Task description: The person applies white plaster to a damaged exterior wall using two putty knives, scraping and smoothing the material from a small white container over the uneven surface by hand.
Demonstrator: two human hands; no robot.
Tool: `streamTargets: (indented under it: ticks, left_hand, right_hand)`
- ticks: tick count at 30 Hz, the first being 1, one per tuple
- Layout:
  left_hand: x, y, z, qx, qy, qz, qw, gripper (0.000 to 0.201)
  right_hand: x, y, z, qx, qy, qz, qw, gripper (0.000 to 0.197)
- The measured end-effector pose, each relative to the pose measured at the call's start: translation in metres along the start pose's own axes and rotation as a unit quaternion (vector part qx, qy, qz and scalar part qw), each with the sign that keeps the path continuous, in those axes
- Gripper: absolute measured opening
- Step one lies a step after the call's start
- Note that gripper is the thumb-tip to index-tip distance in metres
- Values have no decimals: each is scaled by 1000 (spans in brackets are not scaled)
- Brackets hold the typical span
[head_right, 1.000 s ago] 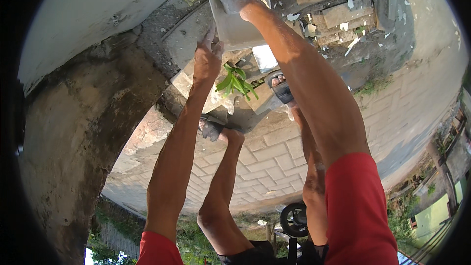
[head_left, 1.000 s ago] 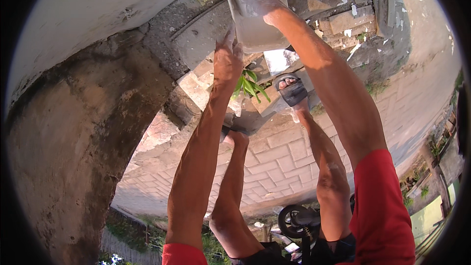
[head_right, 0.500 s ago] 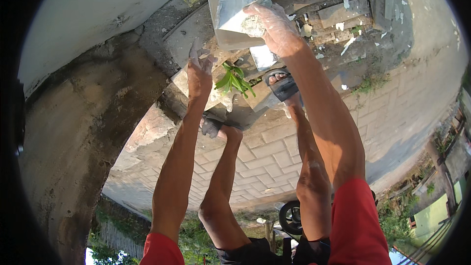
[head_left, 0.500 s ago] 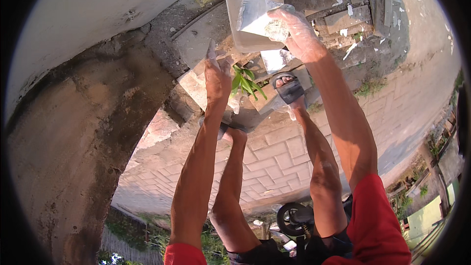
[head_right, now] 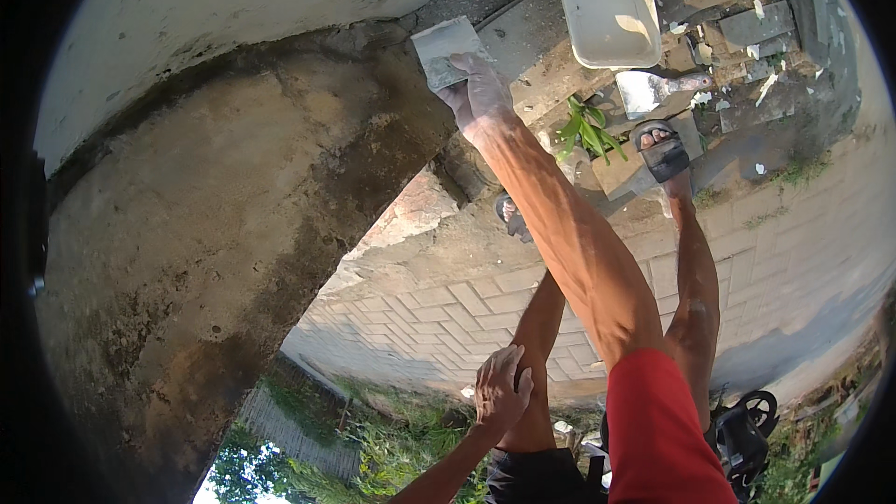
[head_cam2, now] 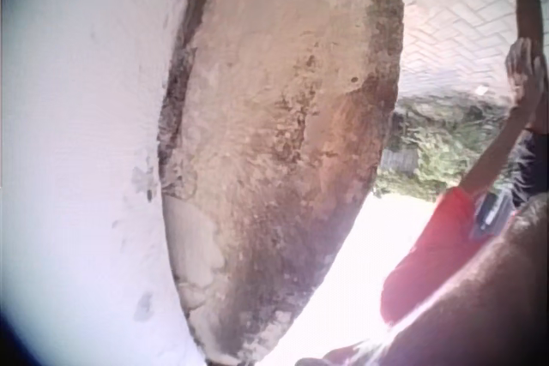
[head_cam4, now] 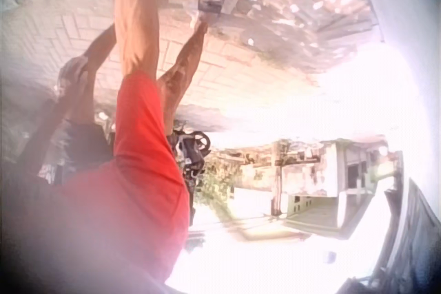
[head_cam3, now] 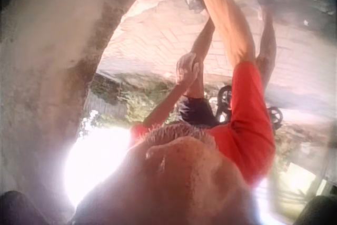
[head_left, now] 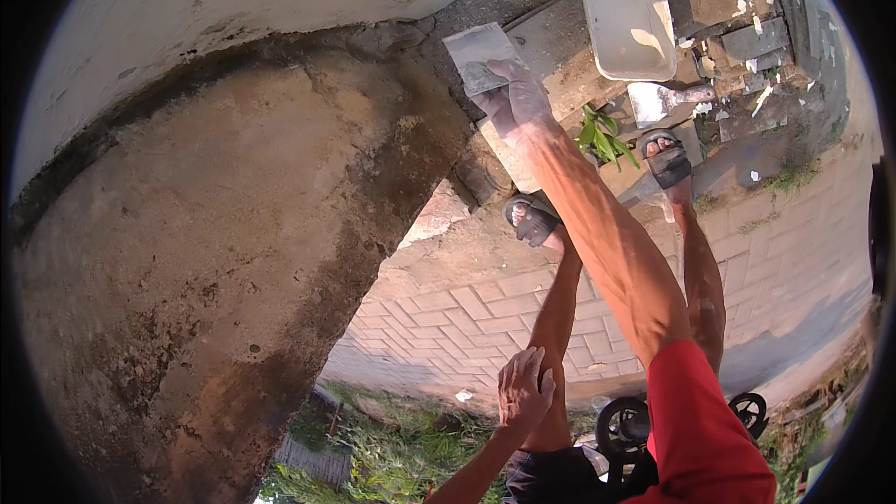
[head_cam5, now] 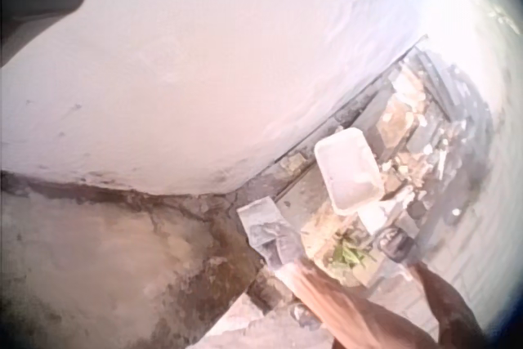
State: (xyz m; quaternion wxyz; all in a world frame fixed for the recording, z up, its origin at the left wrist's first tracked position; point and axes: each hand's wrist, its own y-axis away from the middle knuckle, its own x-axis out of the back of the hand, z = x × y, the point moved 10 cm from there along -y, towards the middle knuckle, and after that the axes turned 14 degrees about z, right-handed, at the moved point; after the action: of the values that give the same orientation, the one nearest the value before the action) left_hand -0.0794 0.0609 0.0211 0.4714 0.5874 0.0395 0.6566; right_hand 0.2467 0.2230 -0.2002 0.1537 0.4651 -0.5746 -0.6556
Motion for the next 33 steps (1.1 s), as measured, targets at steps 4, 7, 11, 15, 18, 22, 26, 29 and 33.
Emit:
streamTargets:
  ticks: [4, 7, 11, 15, 18, 22, 26, 29, 33]
  left_hand:
    - [-7, -13, -16, 9, -30, -1, 1000, 36]
    - [-11, -18, -18, 8, -28, -10, 1000, 33]
    - [5, -23, -32, 32, -39, -7, 999, 33]
    - [11, -33, -20, 27, -14, 5, 1000, 30]
    - [2, -36, -23, 15, -35, -15, 999, 29]
    - [4, -31, -38, 17, -64, 1, 998, 28]
    - [1, -34, -29, 15, -55, -8, 998, 28]
    - [-9, -36, -23, 2, -44, -14, 999, 29]
    - [9, -41, -21, 21, -51, 0, 998, 29]
  right_hand:
    - [-40, -36, 26, 53, -80, 101, 990, 20]
    - [-45, -62, 29, 119, -32, 243, 962, 13]
    - [-101, -26, 57, 118, 38, 228, 966, 13]
    - [-129, -22, 37, 252, 226, 234, 912, 20]
    - [-133, -20, 28, 275, 296, 171, 899, 21]
    - [-130, 40, 60, 139, 241, -29, 960, 17]
    - [-67, 1, 30, 135, 57, 41, 988, 9]
    - [-45, -54, 16, 85, 29, 130, 987, 8]
    - [-80, -58, 34, 51, 42, 136, 989, 7]
